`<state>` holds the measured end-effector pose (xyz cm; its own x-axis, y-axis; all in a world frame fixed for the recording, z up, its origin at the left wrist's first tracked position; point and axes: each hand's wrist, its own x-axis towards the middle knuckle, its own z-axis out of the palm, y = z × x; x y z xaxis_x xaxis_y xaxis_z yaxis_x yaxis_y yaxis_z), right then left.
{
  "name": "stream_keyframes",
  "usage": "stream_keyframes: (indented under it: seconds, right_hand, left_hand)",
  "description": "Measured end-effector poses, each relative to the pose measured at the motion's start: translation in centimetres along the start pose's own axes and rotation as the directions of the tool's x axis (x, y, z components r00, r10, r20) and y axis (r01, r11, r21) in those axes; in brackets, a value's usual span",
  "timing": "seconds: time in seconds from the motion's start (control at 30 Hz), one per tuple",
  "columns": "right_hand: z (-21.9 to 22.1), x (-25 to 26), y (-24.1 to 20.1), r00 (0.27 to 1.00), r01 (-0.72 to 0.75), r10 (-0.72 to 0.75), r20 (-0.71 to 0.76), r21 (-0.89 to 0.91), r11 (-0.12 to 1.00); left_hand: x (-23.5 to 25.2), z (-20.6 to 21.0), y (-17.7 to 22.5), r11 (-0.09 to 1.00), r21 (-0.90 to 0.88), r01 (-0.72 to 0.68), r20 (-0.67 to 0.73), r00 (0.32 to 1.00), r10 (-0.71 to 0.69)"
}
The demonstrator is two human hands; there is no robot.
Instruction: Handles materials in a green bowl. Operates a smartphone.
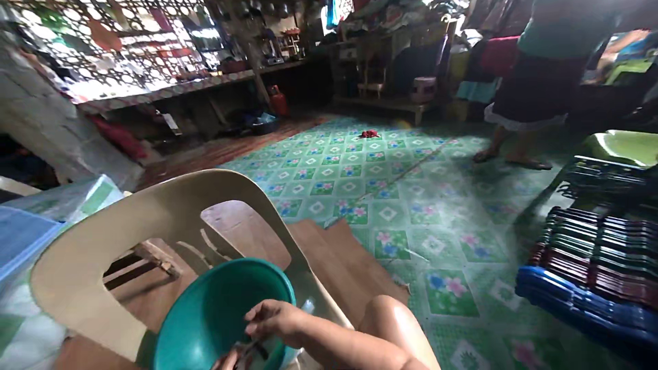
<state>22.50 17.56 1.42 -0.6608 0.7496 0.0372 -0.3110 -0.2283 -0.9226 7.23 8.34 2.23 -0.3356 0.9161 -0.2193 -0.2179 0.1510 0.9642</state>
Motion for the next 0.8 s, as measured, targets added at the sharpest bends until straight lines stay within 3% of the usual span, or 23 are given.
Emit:
stream_keyframes:
  seconds: [0.07, 0.13, 0.23, 0.37, 0.57, 0.73, 0.8]
  right_hand:
    - [0.1, 0.2, 0.2, 0.994, 0.004, -0.005, -0.106, -0.016, 1.0]
    - [0.0, 0.1, -0.3, 0.988, -0.008, -0.021, -0.152, -0.184, 0.983]
    - [-0.5, 0.2, 0.1, 0.993, -0.048, -0.015, -0.116, -0.522, 0.851]
    - [0.4, 0.1, -0.4, 0.995, -0.073, -0.002, -0.1, -0.746, 0.662]
    - [2.5, 0.4, -3.1, 0.995, 0.064, -0.102, 0.022, -0.903, 0.424]
    - [3.9, 0.4, -7.8, 0.966, -0.006, -0.255, -0.051, -0.984, 0.177]
    - [4.0, 1.1, -8.0, 0.965, 0.041, -0.261, -0.002, -0.986, 0.161]
  left_hand:
    - [-0.2, 0.1, 0.3, 0.998, 0.058, -0.006, 0.013, 1.0, 0.005]
    - [-0.4, 0.2, 0.7, 1.0, 0.016, 0.017, -0.041, 0.999, -0.017]
    - [-0.5, 0.1, 0.9, 0.999, -0.032, 0.025, -0.158, 0.987, -0.03]
    - [-1.4, -0.7, 2.1, 0.994, -0.079, 0.08, -0.129, 0.988, -0.09]
    - [-3.8, -3.1, 2.6, 0.943, -0.324, 0.076, -0.02, 0.996, -0.087]
    - [-6.2, -6.5, 1.4, 0.949, -0.311, 0.046, -0.087, 0.993, -0.076]
    - [-7.0, -7.2, 1.8, 0.953, -0.301, 0.021, -0.092, 0.994, -0.051]
